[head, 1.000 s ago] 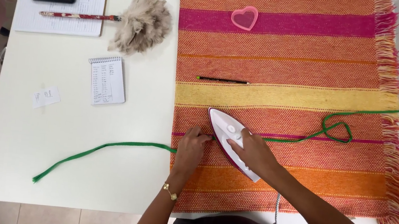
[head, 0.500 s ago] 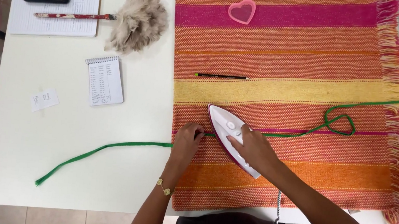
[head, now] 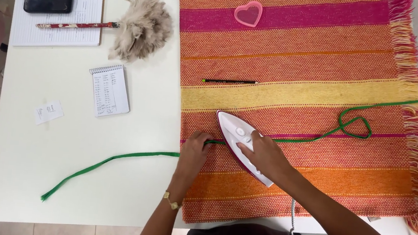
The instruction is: The person uses a white electric iron to press a long green yarn strip laid out on a colorful striped mat. They repeatedly move the iron along the yarn, adjusting the strip's position with their left hand to ensure it is straight and flat.
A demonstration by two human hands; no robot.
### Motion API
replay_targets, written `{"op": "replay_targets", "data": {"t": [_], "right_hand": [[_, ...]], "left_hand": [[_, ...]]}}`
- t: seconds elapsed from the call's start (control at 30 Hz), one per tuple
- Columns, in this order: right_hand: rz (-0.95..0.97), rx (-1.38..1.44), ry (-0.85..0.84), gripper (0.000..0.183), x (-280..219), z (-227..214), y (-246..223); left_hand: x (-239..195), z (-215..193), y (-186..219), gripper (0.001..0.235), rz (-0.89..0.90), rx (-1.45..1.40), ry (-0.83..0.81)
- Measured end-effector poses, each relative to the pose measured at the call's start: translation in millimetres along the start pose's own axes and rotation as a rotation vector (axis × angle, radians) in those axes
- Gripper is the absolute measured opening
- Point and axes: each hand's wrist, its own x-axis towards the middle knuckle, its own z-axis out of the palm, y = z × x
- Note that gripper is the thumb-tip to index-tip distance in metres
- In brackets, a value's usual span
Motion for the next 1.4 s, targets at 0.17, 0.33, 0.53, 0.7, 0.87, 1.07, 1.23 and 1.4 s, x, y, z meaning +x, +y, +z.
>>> {"op": "replay_targets", "data": {"t": [0.17,0.33,0.53,0.7,0.87,1.07,1.23,1.4], "right_hand": [[0.001,0.024,-0.014,0.057,1.4,-0.7,2.0],[-0.017,0.031,-0.03,0.058,-2.1,-3.8,-2.4],[-0.031,-0.109,-0.033,0.067,-8.7,-19.6,-14.9],[0.048,-0.119,-0.032,0.069,-34.1,-33.9,-38.8],[-0.24,-0.725,0.573,0.05,-65.6,62.1,-5.4],[0.003,-0.166,0.345,0.066,-43.5,178.1,-43.0],[0.18,-0.166,0.419,0.058,-28.6,190.8,-51.2],[0.167,-0.286,0.491,0.062,-15.9,210.1,-46.1]], "left_hand": [[-13.1,-47.2,-27.7,0.015,-0.108,-0.116,-0.061],[-52.5,-123.8,-56.0,0.029,-0.309,-0.11,-0.098],[-113.5,-198.5,-96.3,0.036,-0.6,-0.215,0.26],[-104.7,-199.1,-145.9,0.038,-0.503,0.45,0.497],[-25.8,-98.5,-113.5,0.028,0.082,0.263,0.452],[4.4,-25.2,-49.9,0.029,0.382,0.146,0.084],[14.6,-19.7,-56.9,0.018,0.388,0.214,-0.046],[26.2,-24.3,-54.9,0.005,0.204,0.016,-0.197]]}}
